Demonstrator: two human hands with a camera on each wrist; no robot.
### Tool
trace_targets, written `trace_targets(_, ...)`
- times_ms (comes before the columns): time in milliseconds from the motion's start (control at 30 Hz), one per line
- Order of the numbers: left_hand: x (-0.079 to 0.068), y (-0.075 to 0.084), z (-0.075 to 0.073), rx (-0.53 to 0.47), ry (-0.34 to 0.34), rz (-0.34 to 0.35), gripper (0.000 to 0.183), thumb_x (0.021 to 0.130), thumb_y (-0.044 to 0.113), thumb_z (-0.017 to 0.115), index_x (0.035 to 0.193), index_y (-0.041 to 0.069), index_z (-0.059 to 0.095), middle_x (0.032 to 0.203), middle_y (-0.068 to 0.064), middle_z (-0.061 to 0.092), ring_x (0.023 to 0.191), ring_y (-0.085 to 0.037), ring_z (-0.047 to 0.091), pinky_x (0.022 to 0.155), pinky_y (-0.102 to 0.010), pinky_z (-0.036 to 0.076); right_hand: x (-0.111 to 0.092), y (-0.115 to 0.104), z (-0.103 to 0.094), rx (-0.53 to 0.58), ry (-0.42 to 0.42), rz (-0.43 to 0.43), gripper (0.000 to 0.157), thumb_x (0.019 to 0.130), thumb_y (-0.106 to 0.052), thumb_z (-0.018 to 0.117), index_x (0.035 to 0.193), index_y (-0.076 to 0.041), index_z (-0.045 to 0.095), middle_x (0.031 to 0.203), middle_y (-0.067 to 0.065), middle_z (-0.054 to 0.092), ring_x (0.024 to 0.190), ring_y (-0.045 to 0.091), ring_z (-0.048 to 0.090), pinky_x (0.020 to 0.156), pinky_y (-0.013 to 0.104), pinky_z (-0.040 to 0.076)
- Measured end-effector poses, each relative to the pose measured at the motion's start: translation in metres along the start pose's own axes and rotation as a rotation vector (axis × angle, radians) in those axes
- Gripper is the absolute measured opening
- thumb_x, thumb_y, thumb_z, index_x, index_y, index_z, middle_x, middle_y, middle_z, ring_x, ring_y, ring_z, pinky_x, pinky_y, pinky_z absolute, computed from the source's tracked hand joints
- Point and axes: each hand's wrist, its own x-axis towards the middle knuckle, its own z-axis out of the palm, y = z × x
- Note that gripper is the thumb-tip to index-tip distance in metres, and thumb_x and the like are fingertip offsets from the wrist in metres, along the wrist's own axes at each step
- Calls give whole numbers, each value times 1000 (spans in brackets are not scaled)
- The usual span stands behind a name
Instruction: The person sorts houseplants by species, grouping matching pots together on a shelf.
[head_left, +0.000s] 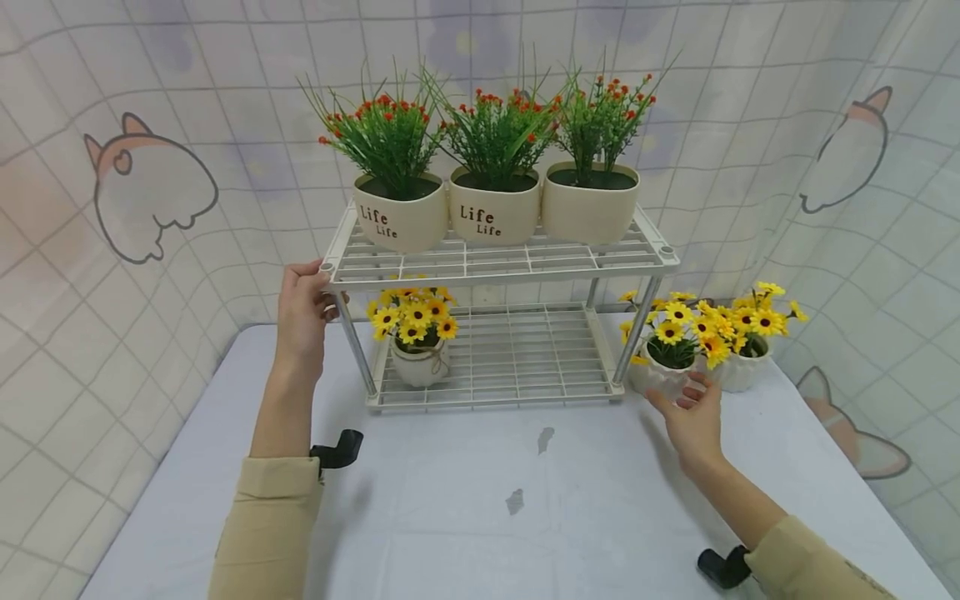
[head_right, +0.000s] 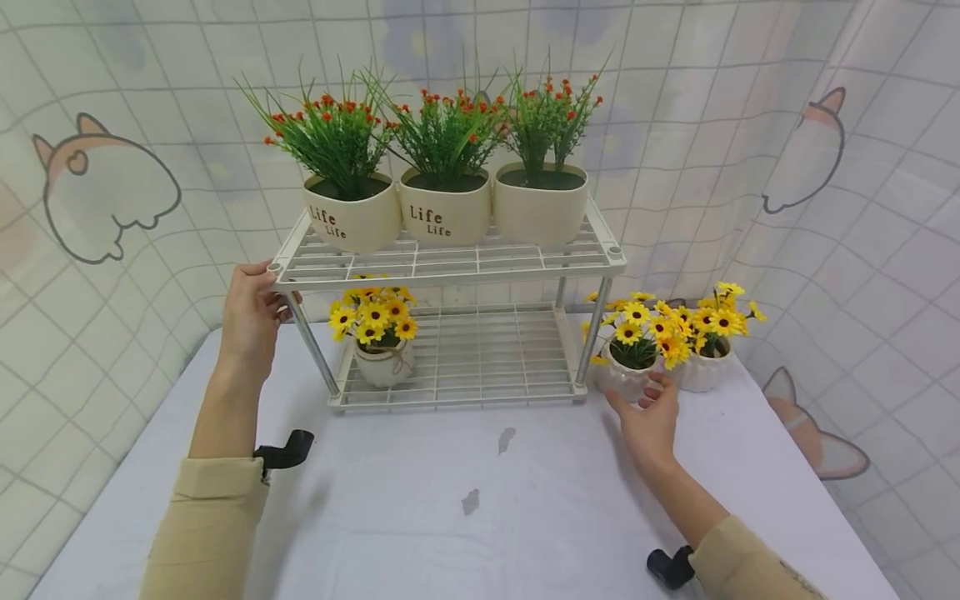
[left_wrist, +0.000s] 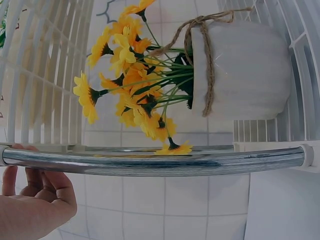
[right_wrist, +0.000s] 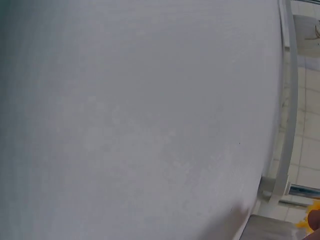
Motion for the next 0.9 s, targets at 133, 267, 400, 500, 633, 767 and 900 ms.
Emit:
trace_targets(133, 0, 0, 1, 2, 3, -2, 21, 106, 24, 38, 122, 16, 49, 117, -7, 61, 92, -18, 53, 83, -33, 38, 9, -2, 0, 25, 29, 9, 92, 97, -27, 72, 161, -8, 8, 156, 25, 21, 139, 39, 27, 108, 48, 33)
trace_targets(267, 0, 0, 0, 3, 11, -6, 22, 105, 23, 38, 122, 16, 49, 116, -9, 61, 91, -19, 53, 83, -35, 37, 18, -4, 1, 62, 28, 21, 99, 97, -30, 72, 162, -10, 0, 163, 22, 15, 147, 38, 21, 115, 50, 31)
trace_targets(400, -1, 0, 1, -1, 7, -6, 21, 105, 23, 38, 122, 16, 49, 118, -10, 60, 92, -19, 53, 82, -34, 37, 23, -5, 3, 110, 28, 15, 104, 96, -29, 74, 161, -13, -5, 165, 19, 13, 151, 35, 18, 116, 48, 31)
trace_targets(500, -1, 0, 1, -4, 6, -6, 21, 106, 24, 38, 122, 16, 49, 118, -9, 60, 92, -18, 53, 83, -33, 37, 28, -5, 6, 178, 35, -16, 105, 95, -23, 75, 161, -15, -7, 166, 18, 13, 153, 30, 15, 118, 43, 27)
trace_targets(633, -1, 0, 1, 1, 10, -3, 22, 105, 25, 38, 122, 16, 49, 118, -9, 60, 92, -18, 53, 83, -34, 38, 36, -6, 12, 252, 63, -76, 105, 93, -12, 76, 160, -16, -6, 167, 14, 12, 154, 23, 15, 120, 33, 21)
trace_targets(767, -1, 0, 2, 6, 9, 2, 21, 105, 24, 38, 122, 16, 49, 120, -12, 60, 92, -18, 53, 82, -33, 38, 43, -7, 18, 262, 108, -137, 107, 89, -3, 77, 159, -16, -2, 167, 9, 13, 154, 20, 15, 120, 27, 16)
trace_targets(900, -1, 1, 2, 5, 7, 5, 21, 105, 24, 38, 122, 16, 49, 122, -14, 60, 91, -18, 53, 82, -32, 38, 47, -7, 21, 248, 131, -151, 108, 87, -1, 78, 160, -18, 0, 167, 8, 13, 154, 19, 13, 120, 27, 13)
